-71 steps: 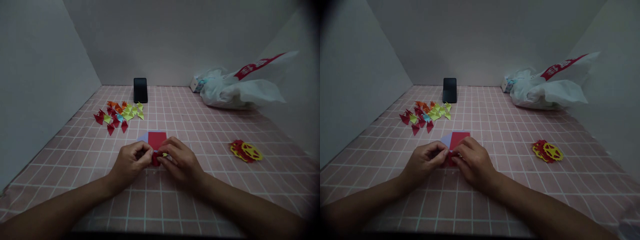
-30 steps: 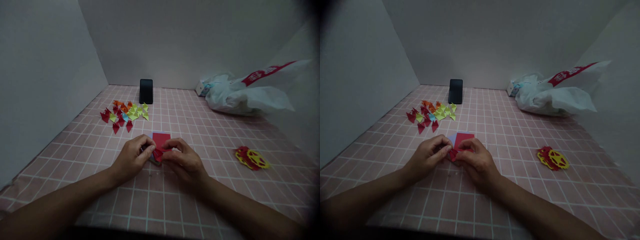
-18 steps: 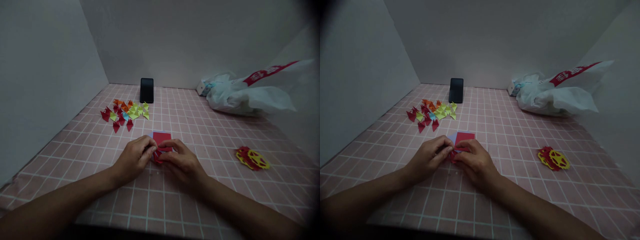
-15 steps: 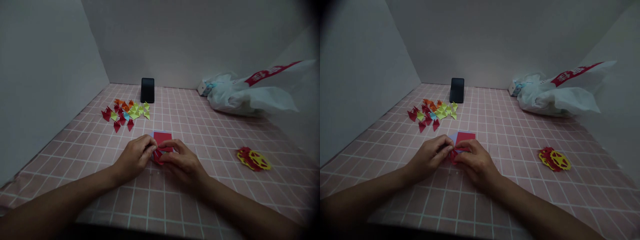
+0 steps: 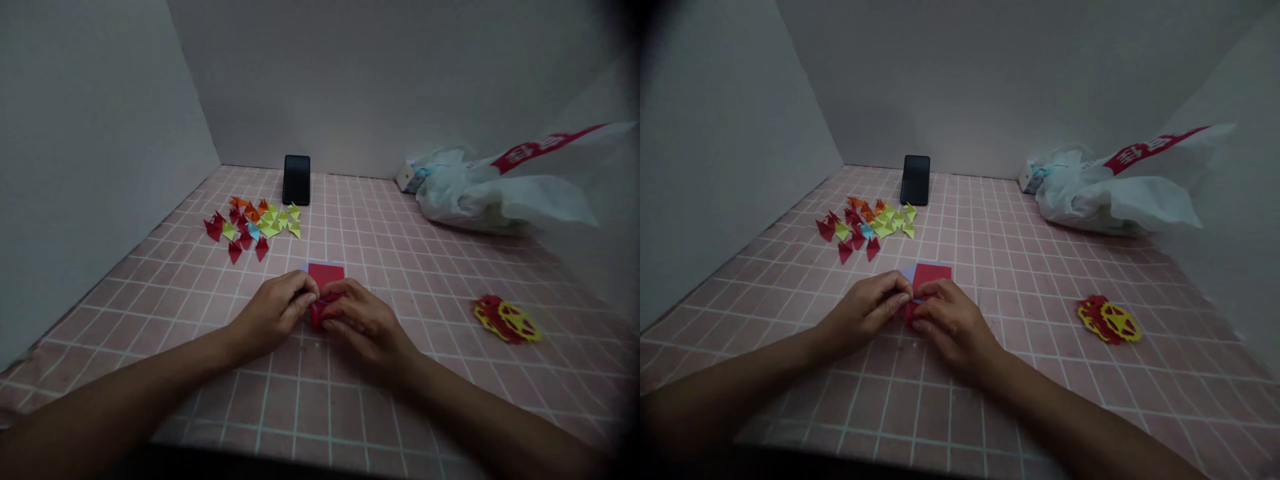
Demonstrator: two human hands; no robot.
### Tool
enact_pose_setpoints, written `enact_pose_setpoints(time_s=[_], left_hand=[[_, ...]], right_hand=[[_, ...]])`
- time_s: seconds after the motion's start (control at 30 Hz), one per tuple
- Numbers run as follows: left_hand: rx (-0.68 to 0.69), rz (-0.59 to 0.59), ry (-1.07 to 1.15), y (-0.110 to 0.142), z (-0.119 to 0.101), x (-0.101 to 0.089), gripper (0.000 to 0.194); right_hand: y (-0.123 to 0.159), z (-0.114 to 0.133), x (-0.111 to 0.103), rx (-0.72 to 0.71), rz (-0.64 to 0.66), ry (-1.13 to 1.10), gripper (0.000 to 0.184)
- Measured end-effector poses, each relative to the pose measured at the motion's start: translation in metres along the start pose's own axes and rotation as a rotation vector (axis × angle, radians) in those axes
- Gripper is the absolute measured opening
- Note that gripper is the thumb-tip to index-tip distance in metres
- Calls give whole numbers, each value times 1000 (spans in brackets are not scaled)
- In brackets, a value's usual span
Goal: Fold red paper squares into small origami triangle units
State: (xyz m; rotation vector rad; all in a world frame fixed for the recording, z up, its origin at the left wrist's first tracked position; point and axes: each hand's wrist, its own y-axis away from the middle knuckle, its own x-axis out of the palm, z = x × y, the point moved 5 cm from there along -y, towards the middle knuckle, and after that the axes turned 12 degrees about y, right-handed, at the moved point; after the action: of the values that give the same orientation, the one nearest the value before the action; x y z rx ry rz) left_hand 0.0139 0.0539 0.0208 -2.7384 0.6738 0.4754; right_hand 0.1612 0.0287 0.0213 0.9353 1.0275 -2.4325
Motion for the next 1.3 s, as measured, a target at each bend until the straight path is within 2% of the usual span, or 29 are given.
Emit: enact_pose_setpoints(time_s=[0.23, 0.33, 0.63, 0.83, 1.0, 1.3], left_hand=[[-19, 44, 344, 1, 2, 6, 11], [15, 50, 254, 1, 1, 5, 4], [103, 66, 89, 0, -3, 5, 12], [96, 88, 47, 0, -2, 5, 12], [37, 126, 16, 0, 0, 6, 6], [68, 43, 13, 0, 0, 2, 8]], right_hand=[[0, -6, -6, 104, -94, -51, 13], [1, -10, -8, 151, -118, -49, 14], [-1, -10, -7, 138, -102, -57, 15], [0, -11, -7, 153, -92, -62, 15], [1, -11, -6, 152, -94, -70, 13], [1, -19, -7, 239, -153, -162, 13]])
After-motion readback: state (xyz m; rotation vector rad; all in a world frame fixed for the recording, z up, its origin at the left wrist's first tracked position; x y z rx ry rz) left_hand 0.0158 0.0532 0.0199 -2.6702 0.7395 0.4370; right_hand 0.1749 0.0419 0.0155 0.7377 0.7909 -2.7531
